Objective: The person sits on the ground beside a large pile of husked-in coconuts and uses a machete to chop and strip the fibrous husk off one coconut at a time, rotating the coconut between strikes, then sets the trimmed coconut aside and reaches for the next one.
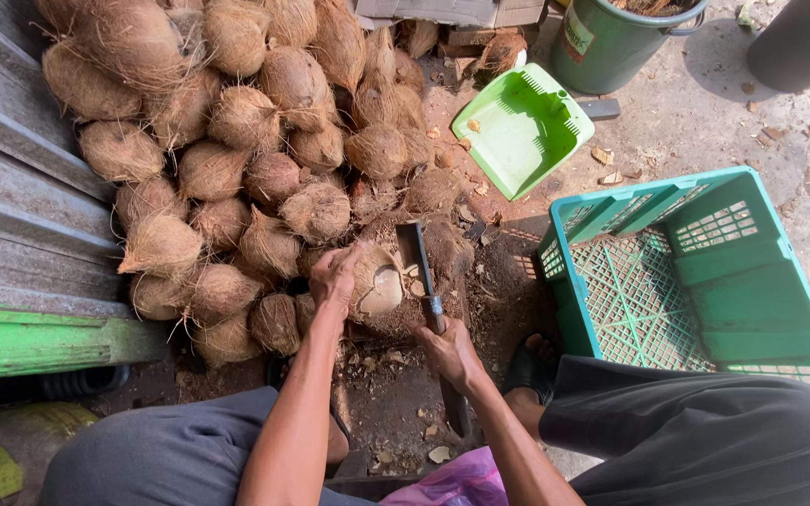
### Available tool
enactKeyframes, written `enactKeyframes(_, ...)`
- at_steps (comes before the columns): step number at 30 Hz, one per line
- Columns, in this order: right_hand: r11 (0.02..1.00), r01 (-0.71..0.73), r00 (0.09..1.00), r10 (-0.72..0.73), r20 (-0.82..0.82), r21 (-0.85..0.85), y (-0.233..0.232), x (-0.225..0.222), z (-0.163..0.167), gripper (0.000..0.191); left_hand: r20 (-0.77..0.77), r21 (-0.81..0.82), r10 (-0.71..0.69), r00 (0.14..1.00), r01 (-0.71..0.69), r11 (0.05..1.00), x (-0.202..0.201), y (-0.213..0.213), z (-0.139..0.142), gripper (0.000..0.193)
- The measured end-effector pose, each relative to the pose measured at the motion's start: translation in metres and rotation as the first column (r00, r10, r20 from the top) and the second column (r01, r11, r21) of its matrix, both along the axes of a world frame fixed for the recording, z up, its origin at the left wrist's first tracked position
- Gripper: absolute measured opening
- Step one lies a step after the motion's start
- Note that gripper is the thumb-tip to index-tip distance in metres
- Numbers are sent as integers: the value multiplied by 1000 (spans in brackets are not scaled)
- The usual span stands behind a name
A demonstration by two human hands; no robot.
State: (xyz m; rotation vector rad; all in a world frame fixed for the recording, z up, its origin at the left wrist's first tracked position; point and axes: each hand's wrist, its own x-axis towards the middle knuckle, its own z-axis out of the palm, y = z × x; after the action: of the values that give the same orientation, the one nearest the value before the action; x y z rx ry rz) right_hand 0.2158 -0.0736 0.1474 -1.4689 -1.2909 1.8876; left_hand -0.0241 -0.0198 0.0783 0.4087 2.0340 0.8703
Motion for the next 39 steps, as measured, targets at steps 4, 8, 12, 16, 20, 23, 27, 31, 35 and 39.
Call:
enactKeyframes(4, 994, 59, 997, -64, 53, 93, 6, 13, 4, 22, -64, 207, -41, 997, 53, 977, 10, -1, -10, 73)
enactKeyframes(8, 985, 59, 995, -71, 71, 163, -4, 10, 4, 45, -217, 64, -226, 950, 245, 967, 21, 13, -6, 75)
enactKeyframes(12, 997, 58, 997, -56, 53, -41, -9, 1, 12, 42, -67, -108, -142, 988, 134, 985, 20, 23, 8, 70)
enactKeyframes(16, 973, 130, 991, -126, -34, 189, -2, 5, 18, 36, -199, -59, -194, 961, 186, 981, 17, 21, 7, 67)
enactKeyframes(20, 921, 281, 950, -227, -212, 271, -5, -2, 12, 45, -219, -73, -208, 953, 197, 978, 17, 20, -1, 64)
enactKeyframes(23, 986, 95, 992, -105, 68, 136, -7, -9, 12, 45, -219, -76, -204, 954, 191, 979, 17, 21, -3, 63)
enactKeyframes(27, 990, 98, 993, -91, -75, 105, 2, 4, 20, 40, -235, 20, -161, 959, 170, 985, 17, 19, -4, 63)
enactKeyframes(31, 881, 333, 924, -235, -300, 335, 5, 7, 19, 39, -216, -70, -215, 952, 205, 976, 20, 15, -3, 62)
enactKeyframes(35, 971, 95, 989, -118, 93, 221, -4, -11, 8, 47, -170, -65, -192, 967, 183, 981, 22, 19, 3, 64)
enactKeyframes(39, 992, 86, 996, -86, 0, 95, 0, -4, 13, 38, -253, -72, -189, 949, 176, 982, 23, 20, 3, 64)
